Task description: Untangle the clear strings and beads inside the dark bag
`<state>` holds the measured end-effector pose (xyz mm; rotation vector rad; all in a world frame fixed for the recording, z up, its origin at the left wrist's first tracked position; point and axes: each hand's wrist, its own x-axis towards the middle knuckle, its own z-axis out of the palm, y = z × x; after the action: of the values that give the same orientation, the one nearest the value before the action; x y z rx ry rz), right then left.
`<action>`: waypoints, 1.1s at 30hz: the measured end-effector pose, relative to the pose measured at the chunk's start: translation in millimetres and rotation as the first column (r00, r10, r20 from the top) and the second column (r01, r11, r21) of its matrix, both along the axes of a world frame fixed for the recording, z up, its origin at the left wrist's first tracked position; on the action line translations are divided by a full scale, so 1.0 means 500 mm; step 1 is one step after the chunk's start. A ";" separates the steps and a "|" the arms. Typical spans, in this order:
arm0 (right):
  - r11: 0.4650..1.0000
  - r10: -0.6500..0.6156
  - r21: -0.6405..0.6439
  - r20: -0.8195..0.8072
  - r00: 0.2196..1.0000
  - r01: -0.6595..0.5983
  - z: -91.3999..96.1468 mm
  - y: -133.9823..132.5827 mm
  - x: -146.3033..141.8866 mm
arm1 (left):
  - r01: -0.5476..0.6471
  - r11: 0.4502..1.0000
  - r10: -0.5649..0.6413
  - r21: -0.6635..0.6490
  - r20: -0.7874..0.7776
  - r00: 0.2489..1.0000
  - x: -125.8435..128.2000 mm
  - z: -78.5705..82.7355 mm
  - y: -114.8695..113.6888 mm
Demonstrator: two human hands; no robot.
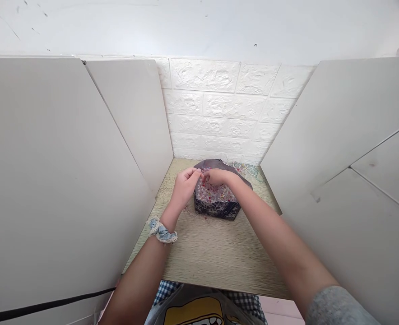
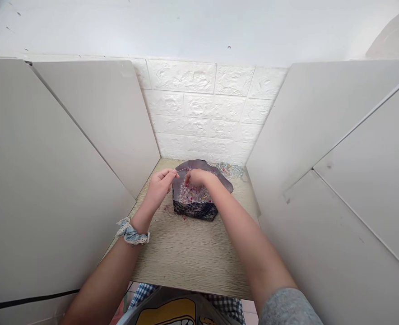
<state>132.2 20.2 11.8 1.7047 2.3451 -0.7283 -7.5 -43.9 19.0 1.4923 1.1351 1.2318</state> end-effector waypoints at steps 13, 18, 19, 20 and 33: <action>0.995 -0.070 -0.043 0.281 0.957 0.085 0.030 -0.022 0.014 | 0.092 0.994 -0.070 -0.063 0.291 0.954 -0.004 0.002 -0.002; 0.997 -0.022 0.074 0.128 0.992 0.013 0.022 -0.021 0.004 | 0.144 0.980 -0.077 -0.134 0.413 0.907 -0.009 0.003 0.000; 0.996 -0.016 0.084 0.110 0.994 0.007 0.016 -0.018 0.004 | 0.140 0.980 -0.069 -0.144 0.414 0.908 -0.010 0.005 0.000; 0.996 -0.010 0.093 0.096 0.995 0.001 0.011 -0.016 0.004 | 0.131 0.980 -0.059 -0.150 0.410 0.910 -0.009 0.007 -0.002; 0.970 0.046 0.242 -0.025 0.999 -0.039 -0.036 0.004 0.001 | 0.047 0.992 -0.006 -0.121 0.315 0.949 -0.005 0.017 -0.010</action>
<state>132.9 22.2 -6.2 1.7380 2.5729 -0.4807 -9.9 -48.8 27.4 1.1629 0.9570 1.2990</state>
